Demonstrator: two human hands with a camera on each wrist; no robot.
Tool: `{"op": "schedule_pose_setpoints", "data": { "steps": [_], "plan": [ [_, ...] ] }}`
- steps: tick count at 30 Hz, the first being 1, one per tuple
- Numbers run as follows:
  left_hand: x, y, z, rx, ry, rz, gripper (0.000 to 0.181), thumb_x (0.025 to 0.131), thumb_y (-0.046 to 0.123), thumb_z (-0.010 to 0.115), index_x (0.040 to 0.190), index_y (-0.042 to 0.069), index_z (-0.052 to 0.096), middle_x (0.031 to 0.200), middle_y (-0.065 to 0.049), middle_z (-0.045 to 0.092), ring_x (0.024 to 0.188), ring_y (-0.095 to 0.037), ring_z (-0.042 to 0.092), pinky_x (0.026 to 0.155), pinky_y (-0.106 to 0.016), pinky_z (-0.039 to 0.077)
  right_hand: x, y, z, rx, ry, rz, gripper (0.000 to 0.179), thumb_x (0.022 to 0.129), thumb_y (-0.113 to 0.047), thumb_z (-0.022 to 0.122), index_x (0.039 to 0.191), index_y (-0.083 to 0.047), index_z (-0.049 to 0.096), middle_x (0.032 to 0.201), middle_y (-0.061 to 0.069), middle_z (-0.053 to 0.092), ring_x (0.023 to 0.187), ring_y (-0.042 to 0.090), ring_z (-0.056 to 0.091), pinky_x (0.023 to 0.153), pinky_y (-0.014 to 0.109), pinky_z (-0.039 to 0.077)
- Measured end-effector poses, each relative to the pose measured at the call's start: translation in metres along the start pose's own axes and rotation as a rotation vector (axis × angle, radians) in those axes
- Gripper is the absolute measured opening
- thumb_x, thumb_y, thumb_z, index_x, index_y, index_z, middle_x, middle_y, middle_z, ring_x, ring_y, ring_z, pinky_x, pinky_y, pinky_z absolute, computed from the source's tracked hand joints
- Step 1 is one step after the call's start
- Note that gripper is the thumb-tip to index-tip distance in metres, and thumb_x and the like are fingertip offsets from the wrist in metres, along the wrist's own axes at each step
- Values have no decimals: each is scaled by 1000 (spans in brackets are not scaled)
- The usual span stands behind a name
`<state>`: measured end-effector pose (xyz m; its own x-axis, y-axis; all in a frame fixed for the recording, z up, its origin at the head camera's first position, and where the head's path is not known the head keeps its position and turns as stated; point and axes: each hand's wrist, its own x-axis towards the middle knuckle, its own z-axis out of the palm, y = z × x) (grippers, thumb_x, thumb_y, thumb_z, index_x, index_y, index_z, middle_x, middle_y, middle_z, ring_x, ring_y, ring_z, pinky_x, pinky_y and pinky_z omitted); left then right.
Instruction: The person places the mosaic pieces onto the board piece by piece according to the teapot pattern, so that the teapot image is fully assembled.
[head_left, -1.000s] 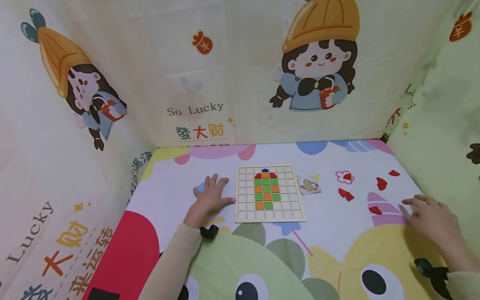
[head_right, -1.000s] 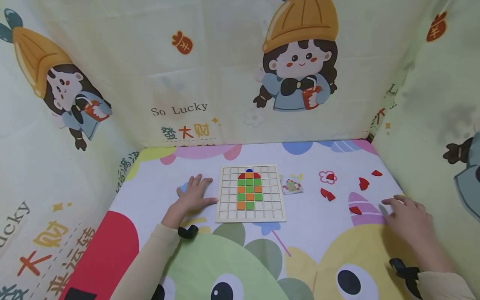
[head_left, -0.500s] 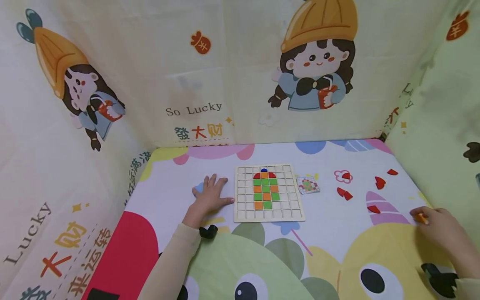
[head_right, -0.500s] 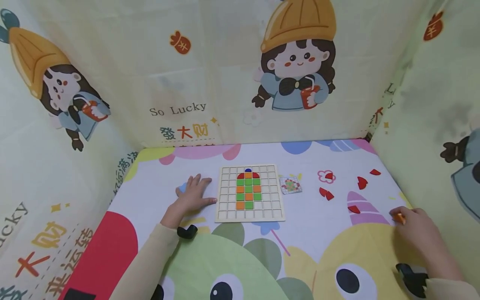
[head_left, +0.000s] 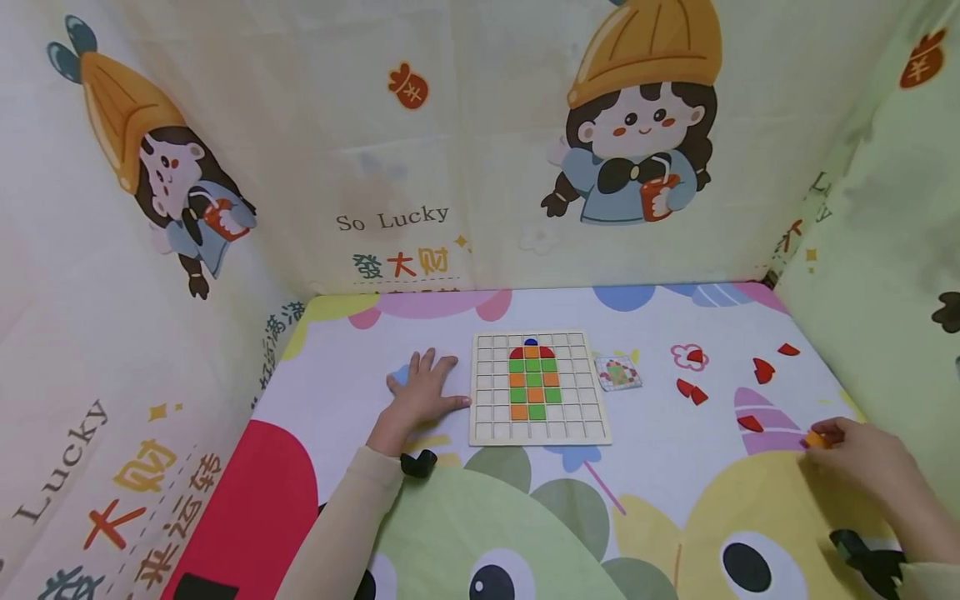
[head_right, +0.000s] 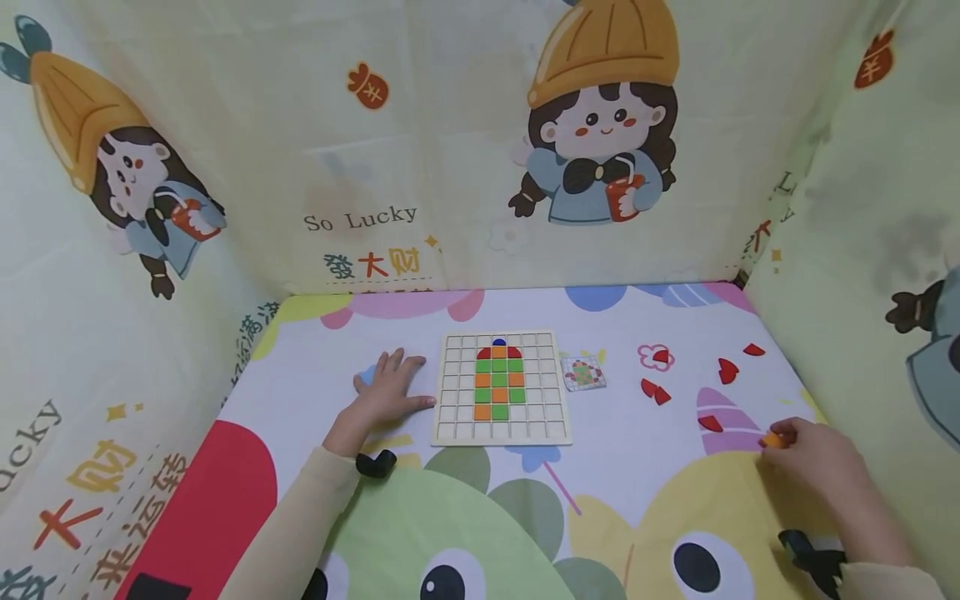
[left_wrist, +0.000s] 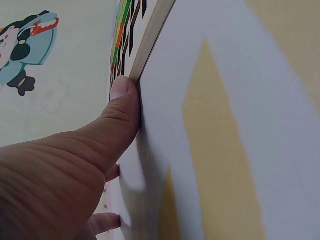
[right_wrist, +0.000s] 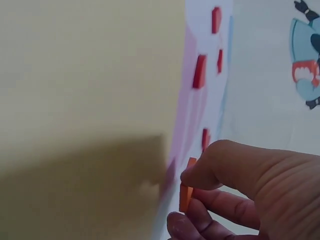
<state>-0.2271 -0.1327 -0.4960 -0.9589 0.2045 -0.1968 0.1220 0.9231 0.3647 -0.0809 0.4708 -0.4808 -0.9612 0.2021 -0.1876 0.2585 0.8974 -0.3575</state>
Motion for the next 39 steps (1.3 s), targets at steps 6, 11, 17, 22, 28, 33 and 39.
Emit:
{"op": "schedule_pose_setpoints", "data": {
  "steps": [6,11,17,22,28,33,39],
  "plan": [
    [1,0,1,7,0,-3,88,87,60,76,159,27,38,173,-17,13,159,-47,1,107,-89,2,2,-23,-3,8,92,-126,50,86,-24,80,109,17,64,89,26,69,81,39,62,63,33,44],
    [1,0,2,1,-1,0,89,87,60,76,159,27,37,173,-17,12,159,-47,0,108,-89,1,1,-48,0,30,94,-167,49,85,-24,81,112,14,66,95,26,66,89,42,59,66,34,46],
    [1,0,1,7,3,-1,88,87,60,76,159,27,38,173,-17,14,159,-46,1,108,-88,1,5,-81,9,45,92,-189,44,82,-13,80,112,15,65,95,26,63,89,40,57,65,32,50],
    [1,1,1,8,-1,-3,87,87,60,76,159,27,39,173,-17,14,159,-46,1,108,-88,1,10,-101,17,59,91,-240,39,83,-11,79,112,13,67,93,20,64,87,35,59,67,33,50],
    [1,-1,2,6,0,-1,87,87,59,76,159,27,39,173,-17,14,159,-47,2,107,-89,2,15,-127,29,73,78,-274,38,83,-12,79,113,10,69,96,19,62,87,33,57,70,39,54],
    [3,-3,5,7,-7,-5,88,87,60,76,159,28,38,173,-17,13,159,-46,2,107,-89,2,18,-151,36,86,66,-305,35,83,-11,80,111,8,70,96,18,64,88,32,58,75,45,57],
    [4,-2,5,5,-7,-8,88,87,60,76,159,28,38,173,-17,12,159,-46,1,108,-88,1,23,-178,49,98,46,-346,34,82,-8,79,112,6,71,98,16,64,88,30,58,78,46,59]
  ]
}}
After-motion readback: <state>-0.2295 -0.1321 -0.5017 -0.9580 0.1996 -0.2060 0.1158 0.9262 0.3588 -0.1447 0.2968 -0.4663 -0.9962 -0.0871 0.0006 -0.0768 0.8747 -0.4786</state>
